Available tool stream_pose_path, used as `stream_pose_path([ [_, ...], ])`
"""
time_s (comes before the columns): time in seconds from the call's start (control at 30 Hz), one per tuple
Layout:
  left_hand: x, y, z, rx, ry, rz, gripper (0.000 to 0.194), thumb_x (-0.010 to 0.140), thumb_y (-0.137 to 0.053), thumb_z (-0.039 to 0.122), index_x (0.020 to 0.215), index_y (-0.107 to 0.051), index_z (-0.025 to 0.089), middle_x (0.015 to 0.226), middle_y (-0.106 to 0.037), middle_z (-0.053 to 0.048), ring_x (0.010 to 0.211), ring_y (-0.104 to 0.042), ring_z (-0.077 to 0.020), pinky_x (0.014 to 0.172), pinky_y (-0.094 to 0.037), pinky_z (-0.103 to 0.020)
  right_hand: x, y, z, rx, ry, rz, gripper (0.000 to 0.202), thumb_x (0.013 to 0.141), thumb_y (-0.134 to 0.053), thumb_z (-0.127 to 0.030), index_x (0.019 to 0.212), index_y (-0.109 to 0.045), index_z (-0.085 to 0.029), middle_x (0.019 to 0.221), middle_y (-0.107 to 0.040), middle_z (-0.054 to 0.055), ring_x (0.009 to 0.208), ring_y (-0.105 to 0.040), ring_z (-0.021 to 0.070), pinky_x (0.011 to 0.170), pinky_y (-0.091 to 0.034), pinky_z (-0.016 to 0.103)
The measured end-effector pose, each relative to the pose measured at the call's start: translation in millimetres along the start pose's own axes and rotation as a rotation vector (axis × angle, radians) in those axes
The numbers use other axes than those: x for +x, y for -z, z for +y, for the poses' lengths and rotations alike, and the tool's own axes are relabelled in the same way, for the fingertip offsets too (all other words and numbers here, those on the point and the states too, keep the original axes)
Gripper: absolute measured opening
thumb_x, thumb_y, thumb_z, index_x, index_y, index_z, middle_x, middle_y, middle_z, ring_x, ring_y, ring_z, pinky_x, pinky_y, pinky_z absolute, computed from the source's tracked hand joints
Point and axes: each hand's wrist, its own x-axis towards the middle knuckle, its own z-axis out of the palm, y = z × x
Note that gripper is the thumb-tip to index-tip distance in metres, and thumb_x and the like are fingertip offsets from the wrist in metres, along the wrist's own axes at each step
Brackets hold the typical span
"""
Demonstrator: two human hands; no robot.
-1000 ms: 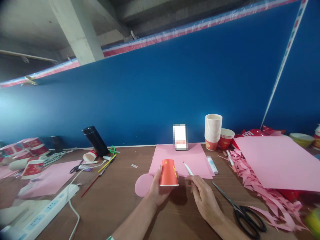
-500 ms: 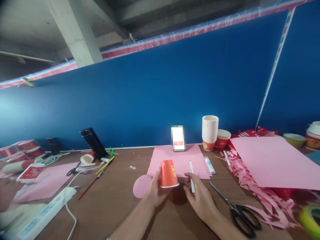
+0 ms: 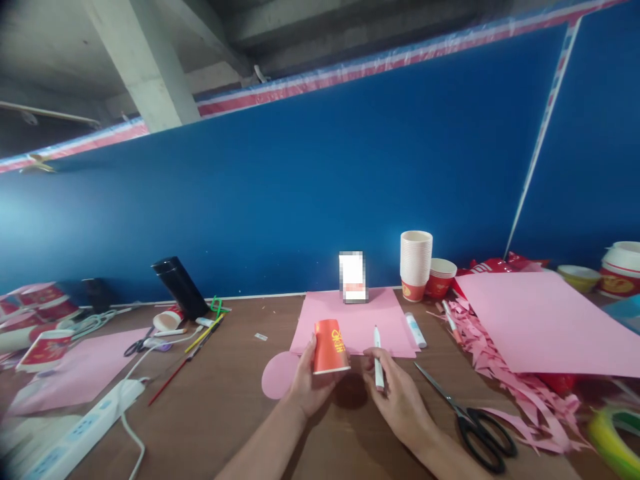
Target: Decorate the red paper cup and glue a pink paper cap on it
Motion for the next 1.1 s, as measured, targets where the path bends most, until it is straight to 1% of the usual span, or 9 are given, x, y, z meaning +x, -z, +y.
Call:
stream_pose_path([
  [0.1, -0.3, -2.4, 0.7, -0.026, 0.0, 0.01, 0.044, 0.081, -0.059, 0.045, 0.102, -0.06, 0.006, 0.087, -0.068, -0.012, 0.08, -0.065, -0.0197, 0.083, -0.049, -0.033, -0.9, 5.7, -4.3, 0.002, 0.026, -0.001, 0.02, 0.087, -0.042, -0.019, 0.105, -0.052, -0.02, 0.083, -0.066, 0.004, 0.071, -0.065, 0.0167, 0.067, -0.053, 0.025],
  [0.27, -1.5, -4.5, 1.9, -0.004, -0.001, 0.008, 0.042, 0.082, -0.058, 0.041, 0.106, -0.059, 0.007, 0.089, -0.068, -0.013, 0.081, -0.066, -0.0213, 0.083, -0.05, -0.035, -3.3, 13.3, -14.3, -0.038, 0.118, 0.055, 0.02, 0.092, -0.037, -0.02, 0.106, -0.053, -0.02, 0.084, -0.065, 0.007, 0.075, -0.065, 0.0179, 0.072, -0.052, 0.027],
  [0.33, -1.8, -4.3, 2.6, -0.023, -0.003, 0.031, 0.042, 0.082, -0.058, 0.039, 0.11, -0.057, 0.008, 0.093, -0.068, -0.013, 0.086, -0.066, -0.0228, 0.084, -0.05, -0.036, -5.0, 15.0, -18.4, -0.034, 0.202, 0.095, 0.021, 0.092, -0.039, -0.018, 0.11, -0.051, -0.021, 0.082, -0.065, 0.006, 0.073, -0.064, 0.0168, 0.07, -0.052, 0.027],
  [0.4, -1.9, -4.0, 3.4, -0.046, 0.0, 0.038, 0.042, 0.082, -0.058, 0.038, 0.112, -0.056, 0.008, 0.097, -0.068, -0.014, 0.093, -0.065, -0.0256, 0.087, -0.049, -0.038, -6.8, 15.9, -21.6, -0.021, 0.336, 0.11, 0.028, 0.091, -0.042, -0.013, 0.117, -0.048, -0.021, 0.084, -0.064, 0.006, 0.073, -0.063, 0.0162, 0.069, -0.052, 0.028],
  [0.5, -2.3, -3.6, 4.8, -0.06, 0.018, 0.008, 0.045, 0.083, -0.055, 0.041, 0.112, -0.056, 0.007, 0.098, -0.068, -0.016, 0.095, -0.065, -0.0271, 0.088, -0.048, -0.04, -9.2, 15.6, -24.6, -0.048, 0.447, 0.043, 0.036, 0.087, -0.045, -0.008, 0.121, -0.046, -0.022, 0.085, -0.063, 0.006, 0.075, -0.06, 0.0174, 0.067, -0.051, 0.03],
  [0.6, -3.1, -3.7, 5.9, -0.062, 0.043, 0.011, 0.047, 0.082, -0.054, 0.043, 0.11, -0.057, 0.006, 0.095, -0.068, -0.016, 0.092, -0.066, -0.0257, 0.088, -0.048, -0.038, -10.0, 14.5, -26.9, -0.099, 0.448, 0.001, 0.037, 0.085, -0.051, -0.009, 0.12, -0.045, -0.021, 0.085, -0.063, 0.006, 0.075, -0.059, 0.0189, 0.067, -0.05, 0.032],
  [0.73, -4.0, -3.3, 6.5, -0.03, 0.055, 0.006, 0.053, 0.081, -0.055, 0.048, 0.111, -0.057, 0.005, 0.097, -0.068, -0.017, 0.091, -0.065, -0.0264, 0.088, -0.048, -0.039, -8.4, 13.7, -29.6, -0.107, 0.432, 0.04, 0.031, 0.085, -0.049, -0.009, 0.114, -0.047, -0.021, 0.083, -0.063, 0.005, 0.074, -0.06, 0.0185, 0.067, -0.05, 0.031],
  [0.87, -3.5, -1.7, 6.6, -0.042, 0.056, -0.005, 0.051, 0.082, -0.055, 0.047, 0.113, -0.056, 0.006, 0.098, -0.068, -0.016, 0.094, -0.065, -0.0255, 0.088, -0.048, -0.038, -6.4, 13.6, -28.6, -0.102, 0.374, 0.058, 0.023, 0.086, -0.046, -0.008, 0.105, -0.051, -0.02, 0.083, -0.064, 0.005, 0.075, -0.062, 0.0181, 0.068, -0.05, 0.029],
  [1.1, -2.1, 0.1, 6.3, -0.067, 0.066, -0.033, 0.045, 0.084, -0.053, 0.043, 0.114, -0.056, 0.009, 0.099, -0.068, -0.014, 0.096, -0.064, -0.0252, 0.089, -0.047, -0.038, -8.6, 10.8, -20.1, -0.034, 0.342, 0.034, 0.029, 0.089, -0.043, -0.007, 0.114, -0.047, -0.021, 0.092, -0.066, 0.006, 0.084, -0.064, 0.0173, 0.076, -0.05, 0.029],
])
